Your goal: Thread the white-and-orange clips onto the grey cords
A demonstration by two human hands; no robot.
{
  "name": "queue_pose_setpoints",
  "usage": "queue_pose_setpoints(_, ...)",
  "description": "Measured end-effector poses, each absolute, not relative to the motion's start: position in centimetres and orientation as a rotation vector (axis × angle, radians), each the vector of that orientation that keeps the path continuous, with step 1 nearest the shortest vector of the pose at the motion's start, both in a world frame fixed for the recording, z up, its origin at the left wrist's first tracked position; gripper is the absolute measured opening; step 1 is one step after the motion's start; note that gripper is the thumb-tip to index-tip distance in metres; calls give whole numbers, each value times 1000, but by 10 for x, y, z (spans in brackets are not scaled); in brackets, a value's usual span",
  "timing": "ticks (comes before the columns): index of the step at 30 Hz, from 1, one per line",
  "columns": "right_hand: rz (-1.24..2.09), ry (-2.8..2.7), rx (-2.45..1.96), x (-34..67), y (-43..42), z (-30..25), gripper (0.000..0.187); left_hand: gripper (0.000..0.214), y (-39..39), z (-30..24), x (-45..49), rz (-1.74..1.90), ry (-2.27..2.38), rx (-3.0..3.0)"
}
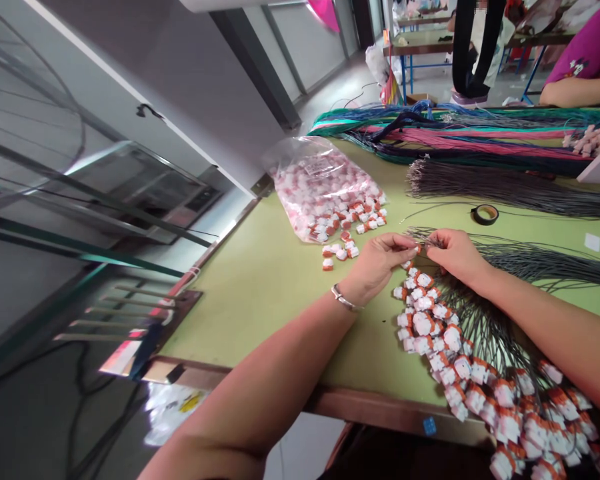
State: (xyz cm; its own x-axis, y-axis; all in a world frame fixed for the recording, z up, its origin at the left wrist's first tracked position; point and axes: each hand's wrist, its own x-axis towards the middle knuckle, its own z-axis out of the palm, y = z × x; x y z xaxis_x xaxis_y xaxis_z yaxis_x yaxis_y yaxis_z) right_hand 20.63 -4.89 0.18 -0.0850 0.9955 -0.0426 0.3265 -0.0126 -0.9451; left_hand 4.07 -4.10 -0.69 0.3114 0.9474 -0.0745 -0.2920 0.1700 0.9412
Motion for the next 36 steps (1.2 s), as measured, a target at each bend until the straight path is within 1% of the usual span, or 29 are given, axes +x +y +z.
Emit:
queue_pose_setpoints(7,1013,-1628,-1426,206,-47,-1,10,18,-41,-9,42,995,805,1081)
queue_pose_setpoints(11,1097,-1575,-1418,205,-49,3,10,16,-46,-4,42,965,839,1178)
queue_pose_setpoints(13,1173,-1482,-1390,206,-51,5,14,10,-50,3,40,844,833,1349)
queue_pose_setpoints(15,1203,-1402,-1354,208,-52,5,21,4,-54,14,36,662,737,1616)
queue_pose_setpoints(17,1235,-1351,-1316,210,-51,3,27,9,-53,23,29,518,596,1871)
queue_pose_setpoints(18,1262,-1330,-1294,210,-51,1,28,11,-50,25,23,518,593,1970)
queue_pose_setpoints(20,1311,-1296,-1244,211,-50,-2,27,13,-38,26,10,675,837,2115)
queue_pose_setpoints(22,1336,-1288,-1206,211,-49,-4,25,16,-21,19,-4,928,1419,2173)
queue_pose_setpoints(23,1346,-1285,-1191,211,-49,-4,25,18,-12,13,-11,926,1645,2203)
queue_pose_setpoints(24,1356,-1281,-1179,211,-49,-3,24,21,-4,7,-16,869,1773,2242)
queue_pose_setpoints(27,1374,-1268,-1162,211,-49,-2,21,19,12,-9,-22,711,1809,2385)
queue_pose_setpoints(29,1366,-1271,-1175,211,-49,-2,19,19,15,-15,-21,704,1790,2405)
queue_pose_setpoints(31,1344,-1264,-1198,210,-49,-3,19,20,13,-14,-19,771,1788,2364)
queue_pose_setpoints(33,1326,-1252,-1212,210,-49,-4,18,21,9,-9,-17,926,1769,2265)
queue_pose_setpoints(36,1326,-1253,-1214,208,-48,-4,18,25,-2,2,-12,1143,1649,1919)
